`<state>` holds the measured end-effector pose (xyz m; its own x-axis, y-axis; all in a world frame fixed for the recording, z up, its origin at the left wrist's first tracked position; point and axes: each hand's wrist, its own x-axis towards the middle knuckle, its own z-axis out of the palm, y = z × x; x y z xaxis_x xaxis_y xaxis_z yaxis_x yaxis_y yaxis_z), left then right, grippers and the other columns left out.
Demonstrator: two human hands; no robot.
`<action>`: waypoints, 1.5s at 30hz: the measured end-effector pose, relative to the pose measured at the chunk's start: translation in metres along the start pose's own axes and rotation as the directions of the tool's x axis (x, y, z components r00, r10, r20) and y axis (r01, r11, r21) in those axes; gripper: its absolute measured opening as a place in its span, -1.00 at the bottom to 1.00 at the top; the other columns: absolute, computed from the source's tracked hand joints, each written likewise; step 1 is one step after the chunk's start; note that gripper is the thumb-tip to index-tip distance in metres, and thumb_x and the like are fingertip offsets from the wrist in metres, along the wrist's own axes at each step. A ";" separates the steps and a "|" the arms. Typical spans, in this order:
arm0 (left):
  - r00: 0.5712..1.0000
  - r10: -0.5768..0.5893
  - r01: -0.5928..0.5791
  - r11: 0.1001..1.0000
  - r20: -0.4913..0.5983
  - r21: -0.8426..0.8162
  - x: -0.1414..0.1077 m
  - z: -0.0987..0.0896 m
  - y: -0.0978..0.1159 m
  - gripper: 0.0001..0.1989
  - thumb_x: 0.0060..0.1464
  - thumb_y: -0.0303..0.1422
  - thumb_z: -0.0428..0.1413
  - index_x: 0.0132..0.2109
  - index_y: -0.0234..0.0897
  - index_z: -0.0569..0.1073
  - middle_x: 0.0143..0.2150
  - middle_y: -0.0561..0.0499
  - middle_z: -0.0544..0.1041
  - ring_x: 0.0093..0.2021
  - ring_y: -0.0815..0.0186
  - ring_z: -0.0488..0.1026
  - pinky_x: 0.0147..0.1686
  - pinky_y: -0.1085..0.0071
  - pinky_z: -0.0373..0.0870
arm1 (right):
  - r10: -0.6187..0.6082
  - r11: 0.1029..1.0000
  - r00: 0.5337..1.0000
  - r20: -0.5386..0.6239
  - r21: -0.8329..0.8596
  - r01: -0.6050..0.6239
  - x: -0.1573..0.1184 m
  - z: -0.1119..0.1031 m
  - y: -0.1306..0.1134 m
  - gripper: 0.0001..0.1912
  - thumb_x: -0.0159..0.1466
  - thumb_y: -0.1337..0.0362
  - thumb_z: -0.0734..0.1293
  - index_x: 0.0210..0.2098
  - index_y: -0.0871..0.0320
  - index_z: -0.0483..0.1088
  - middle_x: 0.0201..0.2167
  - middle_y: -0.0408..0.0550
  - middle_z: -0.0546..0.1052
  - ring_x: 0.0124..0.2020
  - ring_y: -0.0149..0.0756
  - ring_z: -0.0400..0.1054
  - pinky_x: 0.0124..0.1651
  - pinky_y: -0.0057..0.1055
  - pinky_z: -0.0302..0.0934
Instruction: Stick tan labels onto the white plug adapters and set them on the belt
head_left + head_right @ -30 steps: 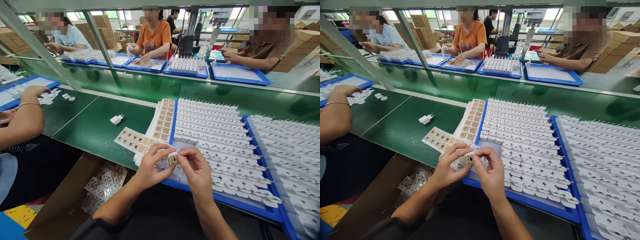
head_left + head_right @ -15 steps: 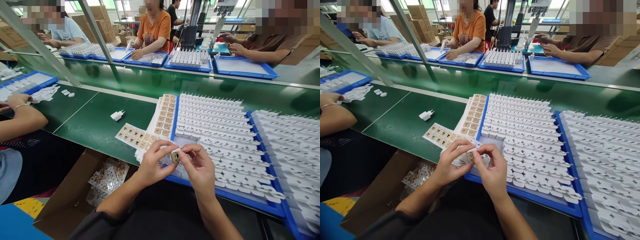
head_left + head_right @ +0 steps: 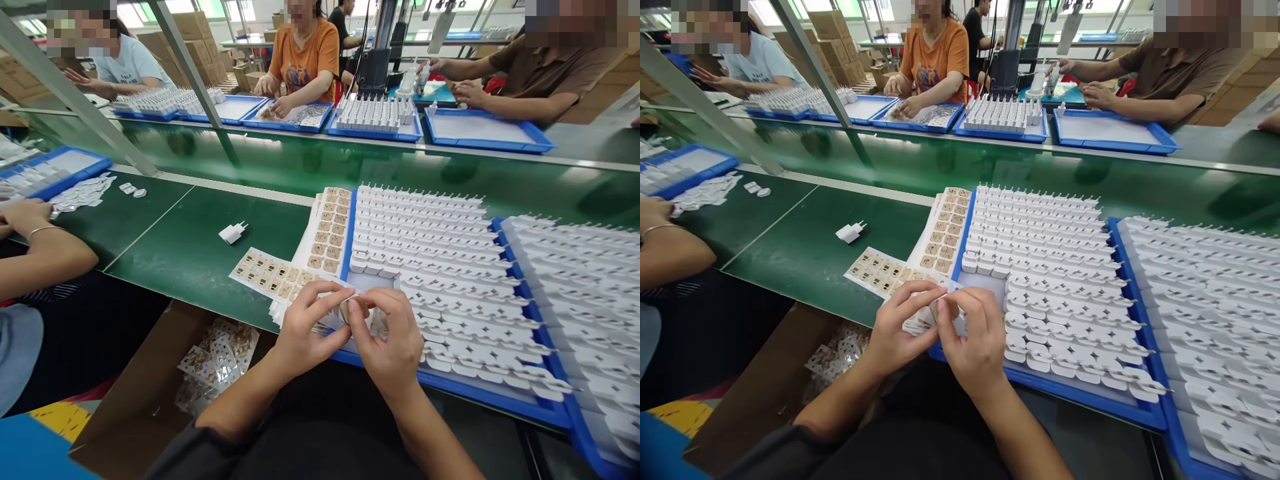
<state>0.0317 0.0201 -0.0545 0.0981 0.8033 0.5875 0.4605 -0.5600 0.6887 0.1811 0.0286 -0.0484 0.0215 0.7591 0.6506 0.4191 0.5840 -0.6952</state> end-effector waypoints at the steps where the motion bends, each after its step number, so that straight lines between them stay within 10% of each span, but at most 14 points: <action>1: 1.000 -0.009 0.009 1.000 -0.027 -0.005 0.000 0.000 0.000 -0.54 0.07 -0.52 0.21 0.13 -0.15 0.47 -0.02 -0.07 0.50 0.00 0.22 0.51 0.00 0.29 0.53 | 0.002 1.000 1.000 0.009 0.001 -0.002 0.000 0.000 0.001 -0.62 0.20 0.45 0.44 -0.04 -0.01 0.40 -0.16 -0.05 0.47 -0.17 -0.20 0.40 -0.14 -0.25 0.37; 8: 0.984 0.085 -0.093 0.995 -0.156 -0.044 -0.001 0.007 -0.005 -0.59 0.10 -0.47 0.25 0.10 -0.13 0.46 -0.02 -0.07 0.50 -0.02 0.22 0.52 0.00 0.23 0.55 | 0.327 0.748 0.879 0.346 0.474 -0.465 -0.007 0.001 0.009 -0.71 0.27 0.26 0.42 -0.01 -0.07 0.46 0.05 -0.02 0.44 0.15 -0.10 0.33 -0.01 -0.21 0.42; 45: 0.961 0.185 -0.192 0.981 -0.206 -0.012 -0.008 0.028 -0.006 -0.58 0.10 -0.53 0.23 0.07 -0.12 0.40 -0.02 -0.07 0.43 0.03 0.19 0.46 -0.03 0.15 0.58 | 0.343 0.688 0.920 0.187 0.617 -0.382 -0.009 0.012 0.011 -0.87 0.28 0.35 0.33 -0.27 -0.01 0.51 -0.17 -0.08 0.48 -0.07 -0.20 0.39 0.01 -0.18 0.31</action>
<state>0.0529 0.0230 -0.0756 -0.0026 0.6261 0.7798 0.4222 -0.7062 0.5684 0.1742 0.0314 -0.0657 -0.0066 0.9530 0.3030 -0.2800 0.2891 -0.9154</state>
